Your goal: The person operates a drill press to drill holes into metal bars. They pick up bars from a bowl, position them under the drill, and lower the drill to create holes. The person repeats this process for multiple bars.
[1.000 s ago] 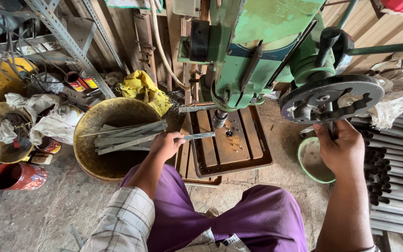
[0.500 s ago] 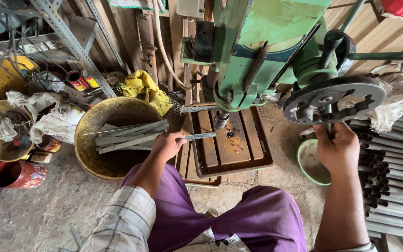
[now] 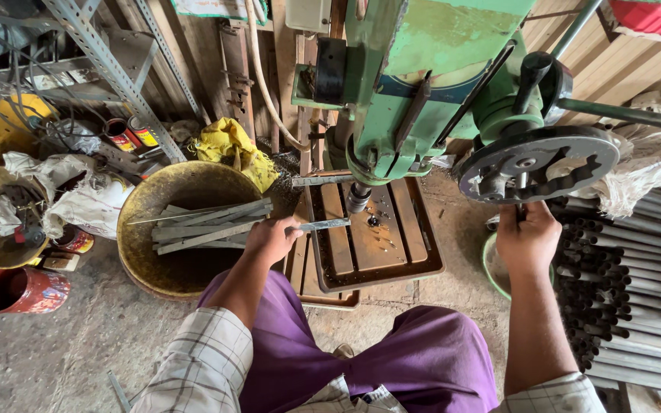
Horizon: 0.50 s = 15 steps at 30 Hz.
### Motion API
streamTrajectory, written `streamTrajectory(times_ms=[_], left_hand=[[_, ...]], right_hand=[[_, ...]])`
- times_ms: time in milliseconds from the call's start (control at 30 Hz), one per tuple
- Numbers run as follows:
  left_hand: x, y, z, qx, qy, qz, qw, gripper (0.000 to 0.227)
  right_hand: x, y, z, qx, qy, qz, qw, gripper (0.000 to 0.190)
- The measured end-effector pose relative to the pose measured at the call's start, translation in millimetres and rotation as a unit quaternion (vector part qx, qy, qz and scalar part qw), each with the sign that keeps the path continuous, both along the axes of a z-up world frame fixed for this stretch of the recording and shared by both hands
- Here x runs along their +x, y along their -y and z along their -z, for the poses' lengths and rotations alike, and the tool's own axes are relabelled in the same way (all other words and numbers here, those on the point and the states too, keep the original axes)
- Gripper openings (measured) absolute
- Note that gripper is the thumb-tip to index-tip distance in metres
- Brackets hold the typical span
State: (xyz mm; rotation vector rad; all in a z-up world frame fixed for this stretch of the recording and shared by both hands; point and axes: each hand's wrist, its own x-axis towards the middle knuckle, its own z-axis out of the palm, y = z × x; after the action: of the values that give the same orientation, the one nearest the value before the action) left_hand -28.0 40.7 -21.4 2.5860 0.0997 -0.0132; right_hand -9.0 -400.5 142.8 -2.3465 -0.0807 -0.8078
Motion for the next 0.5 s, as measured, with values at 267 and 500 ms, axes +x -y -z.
streamTrajectory(times_ms=[267, 500], left_hand=[[5, 16, -9, -0.018, -0.027, 0.013, 0.999, 0.028], [13, 15, 5, -0.016, -0.038, 0.015, 0.999, 0.026]], right_hand=[[-2, -8, -3, 0.018, 0.005, 0.007, 1.000, 0.008], [-4, -14, -5, 0.024, 0.004, 0.015, 1.000, 0.009]])
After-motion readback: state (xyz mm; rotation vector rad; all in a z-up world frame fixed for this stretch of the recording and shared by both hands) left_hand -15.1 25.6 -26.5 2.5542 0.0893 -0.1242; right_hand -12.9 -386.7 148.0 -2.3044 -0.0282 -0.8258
